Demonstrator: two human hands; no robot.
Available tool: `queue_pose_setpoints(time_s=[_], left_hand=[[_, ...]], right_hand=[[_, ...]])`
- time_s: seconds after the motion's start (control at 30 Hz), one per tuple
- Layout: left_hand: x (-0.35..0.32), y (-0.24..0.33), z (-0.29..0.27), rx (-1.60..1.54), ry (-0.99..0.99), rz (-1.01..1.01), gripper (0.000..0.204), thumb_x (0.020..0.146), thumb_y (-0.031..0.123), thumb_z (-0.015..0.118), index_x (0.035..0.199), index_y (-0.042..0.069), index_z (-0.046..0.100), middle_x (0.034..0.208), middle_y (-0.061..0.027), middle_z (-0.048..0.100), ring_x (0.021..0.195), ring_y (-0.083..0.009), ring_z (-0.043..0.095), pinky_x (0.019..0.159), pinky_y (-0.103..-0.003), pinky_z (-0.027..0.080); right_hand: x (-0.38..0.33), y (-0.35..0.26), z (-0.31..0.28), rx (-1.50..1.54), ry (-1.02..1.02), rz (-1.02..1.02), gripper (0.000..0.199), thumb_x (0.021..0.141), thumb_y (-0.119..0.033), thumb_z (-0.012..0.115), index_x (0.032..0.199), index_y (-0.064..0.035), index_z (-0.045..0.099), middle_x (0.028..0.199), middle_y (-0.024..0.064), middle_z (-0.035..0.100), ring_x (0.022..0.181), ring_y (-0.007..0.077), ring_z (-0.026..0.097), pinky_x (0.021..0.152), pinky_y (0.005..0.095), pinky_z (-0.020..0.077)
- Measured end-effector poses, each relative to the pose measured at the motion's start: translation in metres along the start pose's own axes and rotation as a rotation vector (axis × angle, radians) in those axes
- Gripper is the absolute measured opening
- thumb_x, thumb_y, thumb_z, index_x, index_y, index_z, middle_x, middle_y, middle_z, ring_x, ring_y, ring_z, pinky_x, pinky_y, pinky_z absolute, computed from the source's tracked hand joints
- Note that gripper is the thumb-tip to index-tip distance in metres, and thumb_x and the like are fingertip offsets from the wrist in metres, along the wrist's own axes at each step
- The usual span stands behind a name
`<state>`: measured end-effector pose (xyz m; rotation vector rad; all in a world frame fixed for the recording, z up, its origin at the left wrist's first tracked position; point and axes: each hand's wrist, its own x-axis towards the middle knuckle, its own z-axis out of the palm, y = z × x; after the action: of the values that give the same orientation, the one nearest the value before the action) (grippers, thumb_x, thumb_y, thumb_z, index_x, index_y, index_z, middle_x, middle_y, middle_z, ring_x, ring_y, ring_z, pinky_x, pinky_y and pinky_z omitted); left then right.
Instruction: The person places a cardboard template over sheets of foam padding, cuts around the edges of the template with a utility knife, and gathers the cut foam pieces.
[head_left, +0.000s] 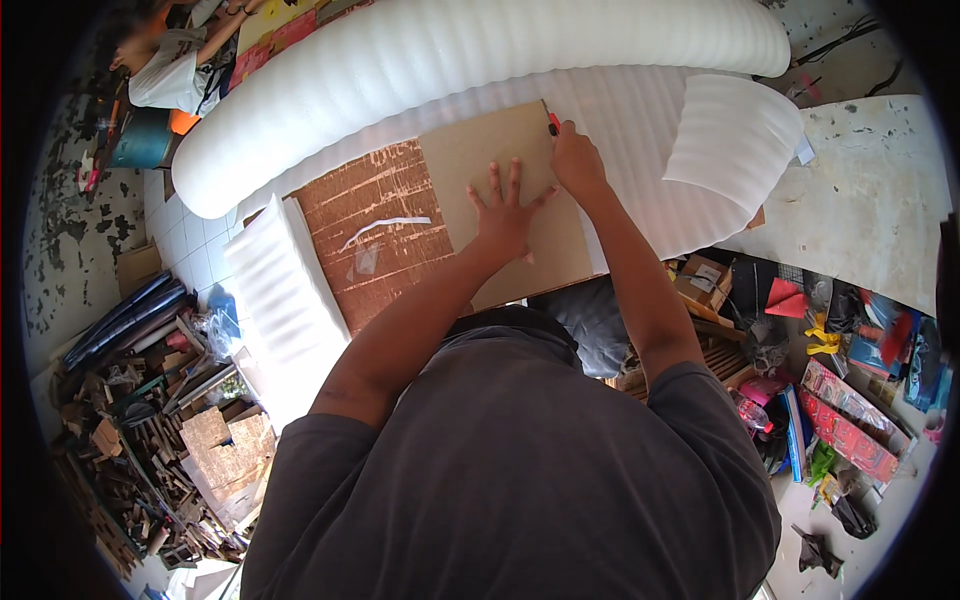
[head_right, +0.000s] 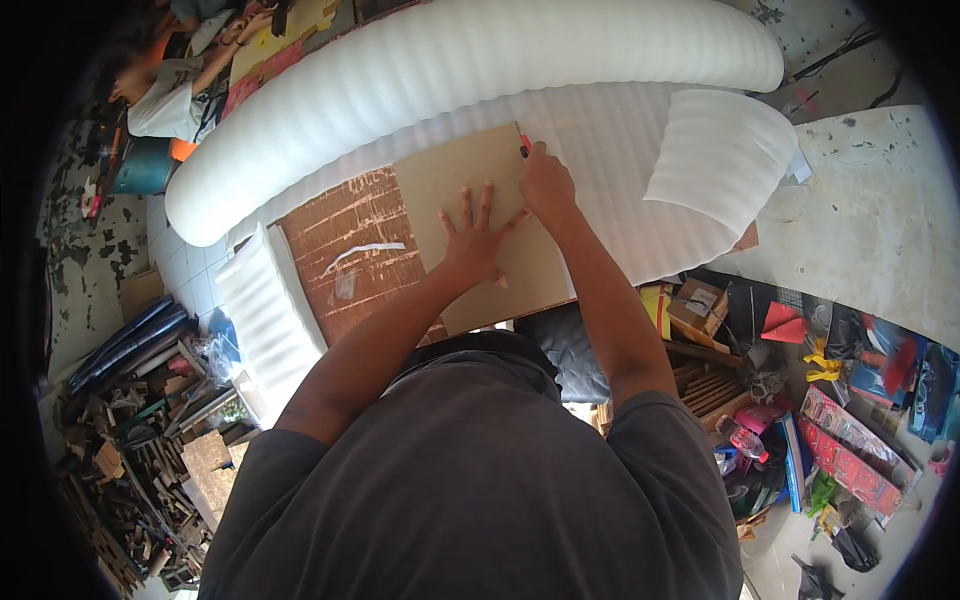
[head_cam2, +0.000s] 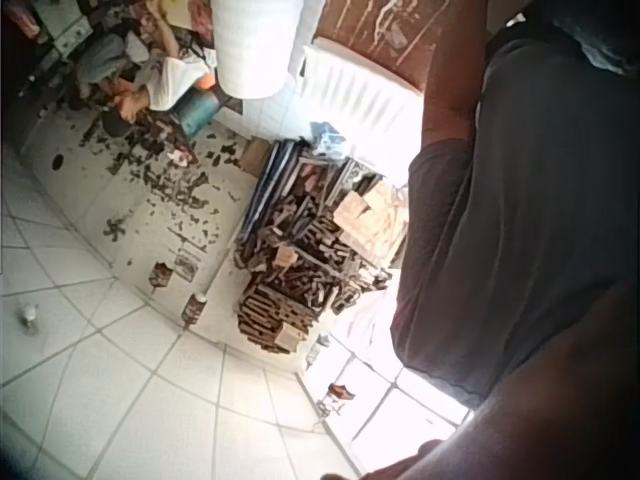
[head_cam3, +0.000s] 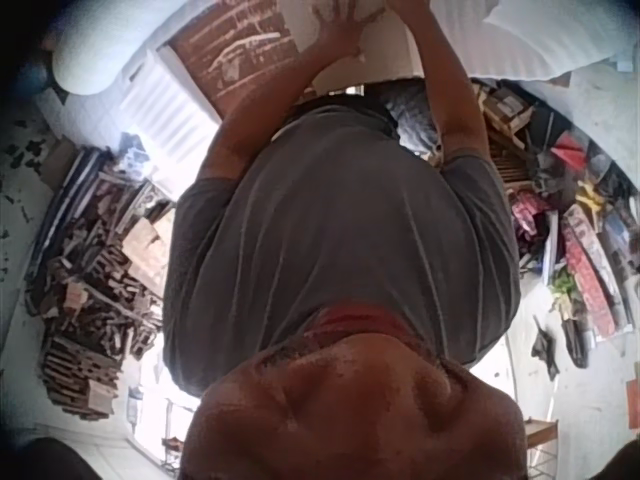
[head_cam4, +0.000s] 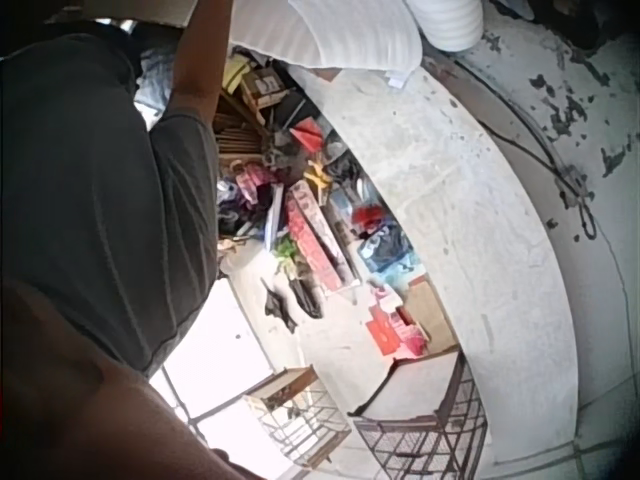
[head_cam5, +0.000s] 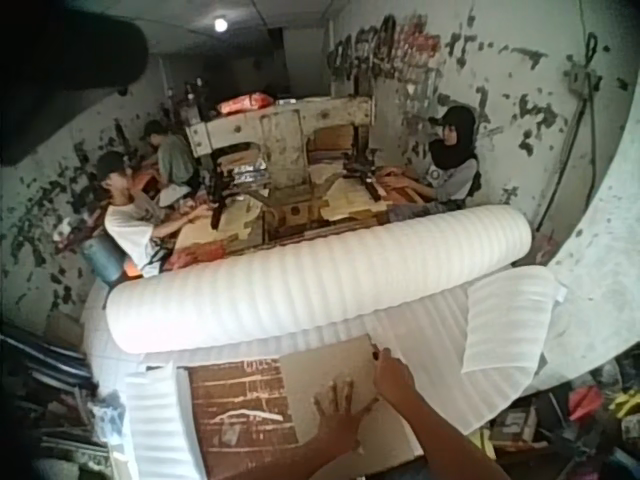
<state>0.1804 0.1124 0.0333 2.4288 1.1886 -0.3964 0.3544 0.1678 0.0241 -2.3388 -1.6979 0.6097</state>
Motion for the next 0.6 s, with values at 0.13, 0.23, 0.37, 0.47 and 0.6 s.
queue_pose_setpoints(time_s=[0.13,0.23,0.37,0.47,0.6], left_hand=[[0.0,0.0,-0.001,-0.013,-0.002,0.0,0.136,0.046,0.043,0.101,0.16,0.052,0.025,0.172,-0.0216,-0.011,0.154,-0.0568,-0.006,0.105,-0.087,0.019],[-0.001,0.001,-0.001,-0.02,-0.001,-0.009,0.136,0.046,0.042,0.101,0.159,0.052,0.026,0.172,-0.0213,-0.011,0.154,-0.0564,-0.007,0.106,-0.087,0.018],[-0.001,0.001,-0.001,-0.029,-0.004,-0.003,0.135,0.046,0.041,0.101,0.159,0.051,0.027,0.172,-0.0204,-0.011,0.154,-0.0556,-0.007,0.106,-0.087,0.018],[-0.002,0.0,0.0,-0.038,0.003,-0.011,0.135,0.047,0.041,0.101,0.159,0.051,0.028,0.172,-0.02,-0.01,0.155,-0.0553,-0.007,0.106,-0.087,0.017],[0.0,0.0,0.0,-0.028,0.019,-0.005,0.134,0.047,0.041,0.101,0.159,0.051,0.028,0.172,-0.0202,-0.009,0.154,-0.0556,-0.006,0.106,-0.087,0.018]], right_hand=[[0.0,0.001,-0.004,0.05,-0.05,0.013,0.024,0.102,-0.019,0.05,0.112,0.0028,0.05,0.1,0.0321,0.071,0.097,0.0481,0.07,0.084,0.0551,0.0568],[-0.008,0.0,-0.006,0.063,-0.047,0.003,0.023,0.102,-0.018,0.051,0.111,0.0031,0.051,0.1,0.0329,0.07,0.097,0.0486,0.07,0.084,0.0552,0.0564],[-0.021,0.007,-0.008,0.066,-0.066,0.012,0.023,0.101,-0.019,0.052,0.11,0.003,0.051,0.1,0.0329,0.07,0.098,0.0487,0.07,0.085,0.0555,0.0556],[-0.035,0.004,-0.013,0.074,-0.091,0.022,0.024,0.102,-0.02,0.052,0.109,0.0026,0.051,0.099,0.0328,0.07,0.098,0.0495,0.069,0.085,0.0565,0.0547],[-0.048,0.017,-0.009,0.079,-0.07,0.005,0.023,0.102,-0.02,0.052,0.109,0.0022,0.05,0.098,0.0328,0.07,0.096,0.0504,0.069,0.084,0.0575,0.054]])
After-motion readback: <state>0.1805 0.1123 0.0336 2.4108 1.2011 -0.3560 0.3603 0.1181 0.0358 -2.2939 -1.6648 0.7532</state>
